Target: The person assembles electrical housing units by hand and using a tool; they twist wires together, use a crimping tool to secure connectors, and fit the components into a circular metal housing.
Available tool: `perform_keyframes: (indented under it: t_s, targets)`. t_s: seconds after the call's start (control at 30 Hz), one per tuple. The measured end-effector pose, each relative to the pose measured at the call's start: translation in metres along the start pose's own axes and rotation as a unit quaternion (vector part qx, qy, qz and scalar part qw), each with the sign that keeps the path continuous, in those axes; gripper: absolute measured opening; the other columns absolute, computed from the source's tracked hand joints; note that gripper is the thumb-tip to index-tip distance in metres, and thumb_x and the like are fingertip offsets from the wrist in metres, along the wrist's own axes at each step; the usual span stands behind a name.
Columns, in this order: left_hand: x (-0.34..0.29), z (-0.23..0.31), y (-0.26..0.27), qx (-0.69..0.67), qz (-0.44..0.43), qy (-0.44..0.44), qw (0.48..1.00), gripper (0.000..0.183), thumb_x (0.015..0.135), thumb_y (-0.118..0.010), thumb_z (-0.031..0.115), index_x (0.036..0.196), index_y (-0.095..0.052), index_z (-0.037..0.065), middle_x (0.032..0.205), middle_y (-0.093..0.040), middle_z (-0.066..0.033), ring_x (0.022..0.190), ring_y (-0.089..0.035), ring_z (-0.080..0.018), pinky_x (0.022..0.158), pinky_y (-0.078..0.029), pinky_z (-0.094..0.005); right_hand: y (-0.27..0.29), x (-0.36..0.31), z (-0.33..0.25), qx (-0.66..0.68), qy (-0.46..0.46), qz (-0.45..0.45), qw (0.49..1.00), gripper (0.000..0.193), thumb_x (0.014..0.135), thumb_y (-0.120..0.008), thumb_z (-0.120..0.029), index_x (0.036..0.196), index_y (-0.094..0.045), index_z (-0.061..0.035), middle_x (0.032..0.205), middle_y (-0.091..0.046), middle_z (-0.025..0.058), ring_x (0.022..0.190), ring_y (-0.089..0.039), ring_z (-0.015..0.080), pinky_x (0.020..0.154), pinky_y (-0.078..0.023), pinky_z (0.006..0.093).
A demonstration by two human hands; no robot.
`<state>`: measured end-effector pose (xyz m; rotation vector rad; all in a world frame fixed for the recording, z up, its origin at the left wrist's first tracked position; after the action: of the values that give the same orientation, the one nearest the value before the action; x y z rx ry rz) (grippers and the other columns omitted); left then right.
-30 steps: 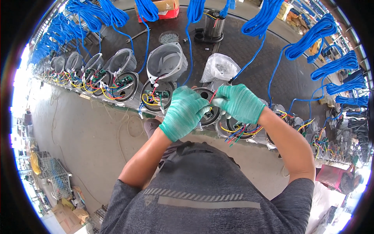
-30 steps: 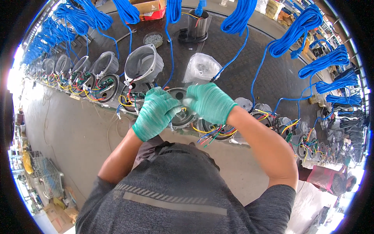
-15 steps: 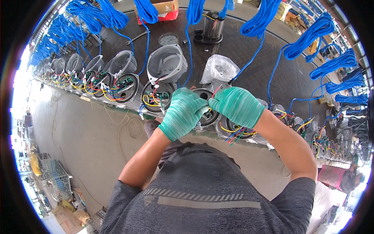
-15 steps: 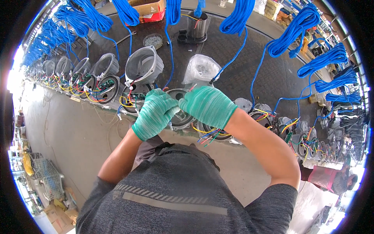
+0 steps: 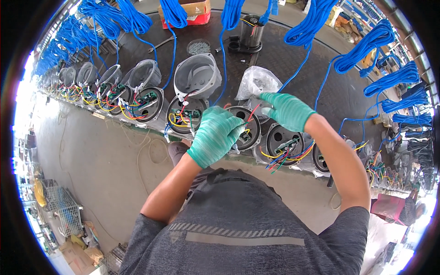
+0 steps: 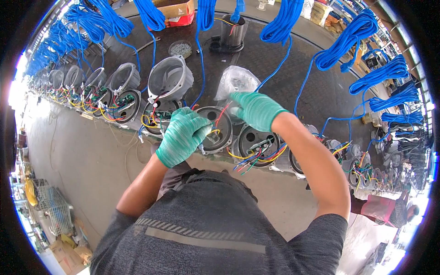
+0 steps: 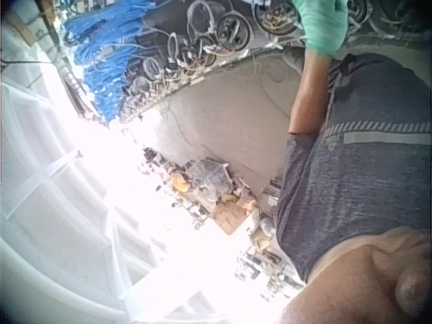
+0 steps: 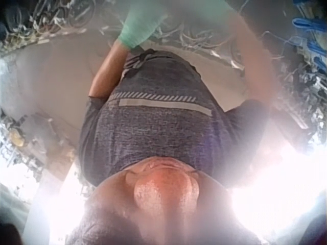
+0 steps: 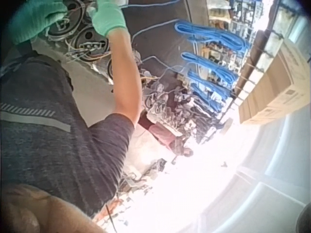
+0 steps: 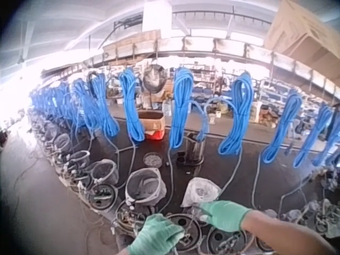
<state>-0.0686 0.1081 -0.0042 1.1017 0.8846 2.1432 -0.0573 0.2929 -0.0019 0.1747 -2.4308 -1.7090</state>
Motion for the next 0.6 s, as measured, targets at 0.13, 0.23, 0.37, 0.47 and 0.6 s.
perform_keyframes:
  t_s: [0.13,0.23,0.37,0.47,0.6]
  targets:
    - [0.001,0.002,0.003,-0.005,0.006,-0.003,1.000,0.012,0.087,-0.082,0.014,0.098,-0.078,0.010,0.090,-0.071,-0.0073,0.093,-0.066,-0.0329,0.089,-0.051,-0.0466,-0.024,0.001,0.018,0.222,-0.112,-0.086,0.965,0.025,0.104,-0.064,-0.022,0.117,-0.072,-0.0031,0.095,-0.075,0.0179,0.084,-0.074,0.0333,0.079,-0.058,0.0410]
    - [-0.002,0.001,0.003,-0.006,0.041,0.008,0.999,0.012,0.087,-0.081,0.012,0.097,-0.078,0.008,0.089,-0.071,-0.0093,0.090,-0.066,-0.0338,0.085,-0.051,-0.0463,-0.010,-0.007,0.003,0.266,-0.122,-0.074,0.953,0.023,0.102,-0.066,-0.023,0.114,-0.074,-0.0044,0.091,-0.074,0.0188,0.083,-0.074,0.0317,0.079,-0.058,0.0408]
    - [-0.005,-0.011,0.000,-0.049,0.078,0.060,0.994,0.011,0.088,-0.080,0.009,0.096,-0.077,0.003,0.086,-0.073,-0.0133,0.084,-0.067,-0.0361,0.082,-0.052,-0.0468,0.015,-0.015,-0.047,0.174,-0.006,-0.053,0.983,0.026,0.099,-0.072,-0.027,0.114,-0.076,-0.0064,0.097,-0.077,0.0149,0.089,-0.074,0.0339,0.081,-0.058,0.0406]
    - [-0.004,-0.008,0.001,-0.047,0.095,0.043,0.994,0.010,0.088,-0.080,0.009,0.096,-0.077,0.004,0.086,-0.072,-0.0123,0.085,-0.067,-0.0352,0.083,-0.052,-0.0467,0.012,-0.022,-0.066,0.107,0.098,-0.007,0.989,0.019,0.098,-0.070,-0.022,0.111,-0.076,-0.0093,0.103,-0.076,0.0114,0.093,-0.074,0.0341,0.080,-0.059,0.0430]
    - [0.003,0.001,0.003,-0.012,0.047,-0.001,0.999,0.009,0.088,-0.080,0.011,0.096,-0.076,0.008,0.084,-0.070,-0.0094,0.085,-0.066,-0.0341,0.085,-0.051,-0.0467,0.020,-0.021,-0.085,-0.021,0.167,0.026,0.985,0.017,0.093,-0.067,-0.012,0.107,-0.076,-0.0112,0.100,-0.074,0.0088,0.089,-0.075,0.0310,0.075,-0.060,0.0418]
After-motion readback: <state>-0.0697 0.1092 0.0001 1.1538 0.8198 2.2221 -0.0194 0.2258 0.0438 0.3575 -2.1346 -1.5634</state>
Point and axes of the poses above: each hand's wrist, its own x-axis towards the middle knuckle, its own y-axis out of the back of the hand, z = x × y, the point moved 9 cm from there along x, towards the middle knuckle
